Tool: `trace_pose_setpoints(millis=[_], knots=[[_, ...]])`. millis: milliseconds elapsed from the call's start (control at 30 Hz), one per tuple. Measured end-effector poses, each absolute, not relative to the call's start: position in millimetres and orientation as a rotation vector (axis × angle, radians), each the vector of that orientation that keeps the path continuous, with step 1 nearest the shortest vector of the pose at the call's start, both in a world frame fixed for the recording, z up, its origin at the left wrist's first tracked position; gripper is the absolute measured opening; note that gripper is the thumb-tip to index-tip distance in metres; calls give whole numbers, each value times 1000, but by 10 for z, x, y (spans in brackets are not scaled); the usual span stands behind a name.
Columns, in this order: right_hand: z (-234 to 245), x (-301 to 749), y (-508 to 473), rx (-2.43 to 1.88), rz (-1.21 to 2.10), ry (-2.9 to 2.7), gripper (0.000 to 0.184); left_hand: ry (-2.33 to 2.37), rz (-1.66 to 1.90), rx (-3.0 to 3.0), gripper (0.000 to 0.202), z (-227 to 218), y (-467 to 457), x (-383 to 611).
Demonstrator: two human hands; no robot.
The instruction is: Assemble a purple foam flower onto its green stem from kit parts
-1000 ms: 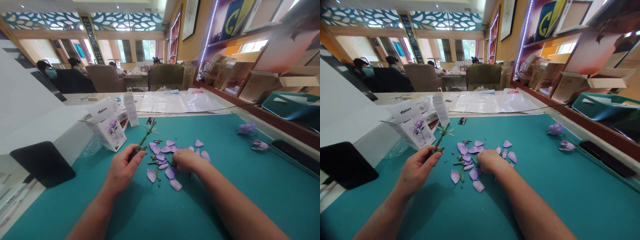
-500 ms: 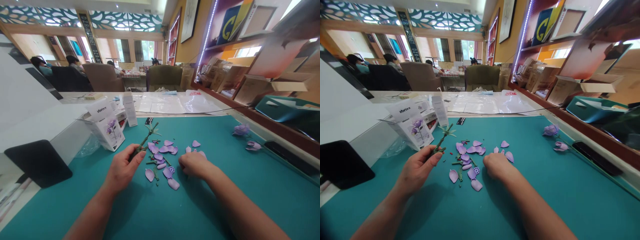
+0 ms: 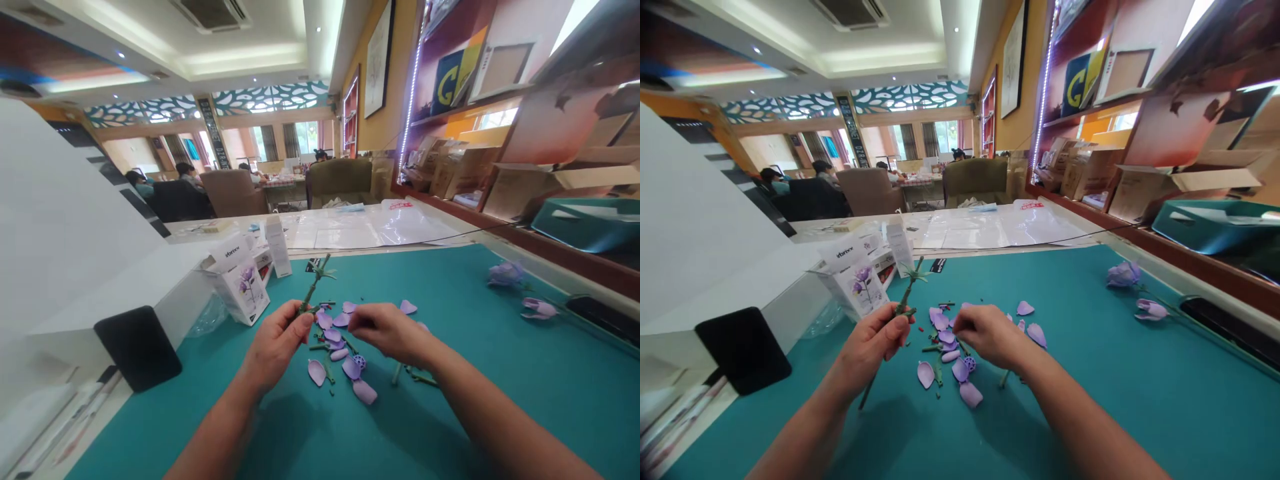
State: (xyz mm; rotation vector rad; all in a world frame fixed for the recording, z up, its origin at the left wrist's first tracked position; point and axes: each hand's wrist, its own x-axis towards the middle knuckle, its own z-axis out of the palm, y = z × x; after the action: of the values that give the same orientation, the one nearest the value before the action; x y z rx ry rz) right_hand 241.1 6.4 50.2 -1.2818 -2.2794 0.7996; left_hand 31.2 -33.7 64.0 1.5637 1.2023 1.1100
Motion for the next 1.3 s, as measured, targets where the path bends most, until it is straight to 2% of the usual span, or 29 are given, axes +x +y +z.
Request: trace_pose_setpoints(millis=[67,133,367,700,1300], knots=[[617,2349,96,-1021,1040,-1969,6,1165,1087,1545,33,701,-320,361],[700,2271,111,-838,1209,-1713,10,1132,1088,1522,32,738,-300,416],[719,2145,102,-643,1369,-1365,19,1102,1114,1430,38,674,-258,523],[607,2013,59,-683,1325,-1370,16,1170,1158,1453,41,584,-274,447],[539,1953,25,-676,1288,-1353,18,1199,1188,1605,28,563,-291,444]])
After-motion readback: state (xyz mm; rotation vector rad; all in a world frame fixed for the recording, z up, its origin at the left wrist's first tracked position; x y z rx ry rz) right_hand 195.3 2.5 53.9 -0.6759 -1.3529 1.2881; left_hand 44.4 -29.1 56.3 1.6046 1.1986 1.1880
